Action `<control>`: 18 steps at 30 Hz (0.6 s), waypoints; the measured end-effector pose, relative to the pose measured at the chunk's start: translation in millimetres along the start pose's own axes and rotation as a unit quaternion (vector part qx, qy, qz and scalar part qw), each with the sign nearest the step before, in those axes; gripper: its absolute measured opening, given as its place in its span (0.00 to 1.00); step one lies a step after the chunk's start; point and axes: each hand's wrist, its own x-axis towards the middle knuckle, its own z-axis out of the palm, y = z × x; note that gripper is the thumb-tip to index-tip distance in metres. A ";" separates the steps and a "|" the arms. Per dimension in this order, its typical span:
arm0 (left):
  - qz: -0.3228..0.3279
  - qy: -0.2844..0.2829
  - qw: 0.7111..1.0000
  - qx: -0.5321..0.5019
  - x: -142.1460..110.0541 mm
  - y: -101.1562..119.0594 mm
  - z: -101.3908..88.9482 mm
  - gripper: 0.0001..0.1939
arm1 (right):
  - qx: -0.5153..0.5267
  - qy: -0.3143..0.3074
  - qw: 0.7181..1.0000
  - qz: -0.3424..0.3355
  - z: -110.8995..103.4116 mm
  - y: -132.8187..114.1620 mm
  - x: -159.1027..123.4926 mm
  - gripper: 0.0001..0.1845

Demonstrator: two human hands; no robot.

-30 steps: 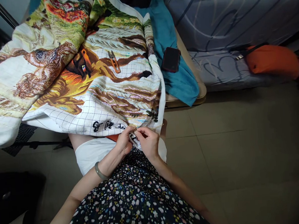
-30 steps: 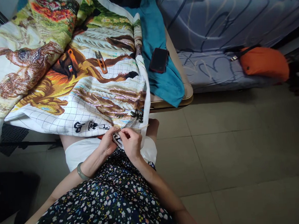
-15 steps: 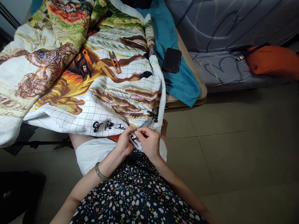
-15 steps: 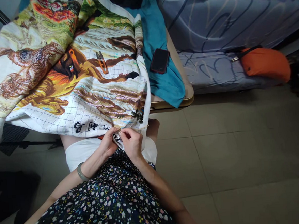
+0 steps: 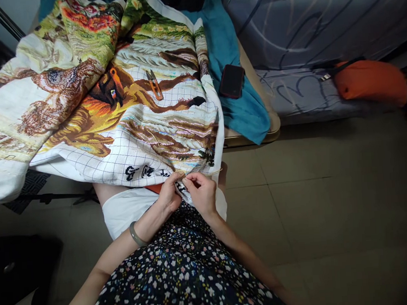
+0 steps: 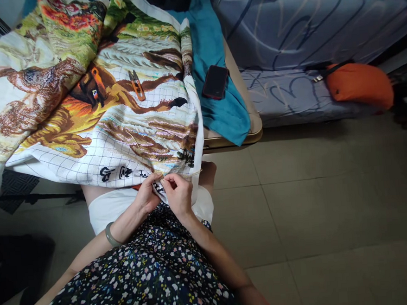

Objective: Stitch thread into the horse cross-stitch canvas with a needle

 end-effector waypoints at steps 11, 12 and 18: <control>-0.024 -0.017 0.999 -0.015 3.7 3.2 -1.1 0.08 | -0.092 0.059 0.985 -0.132 5.9 10.7 -2.4 0.07; -0.026 -0.019 0.999 -0.011 4.5 3.3 -1.8 0.08 | -0.097 0.061 0.983 -0.143 6.0 10.2 -2.0 0.07; -0.030 -0.028 0.999 -0.015 7.2 4.0 -4.0 0.07 | -0.128 0.070 0.962 -0.230 3.9 7.7 2.0 0.08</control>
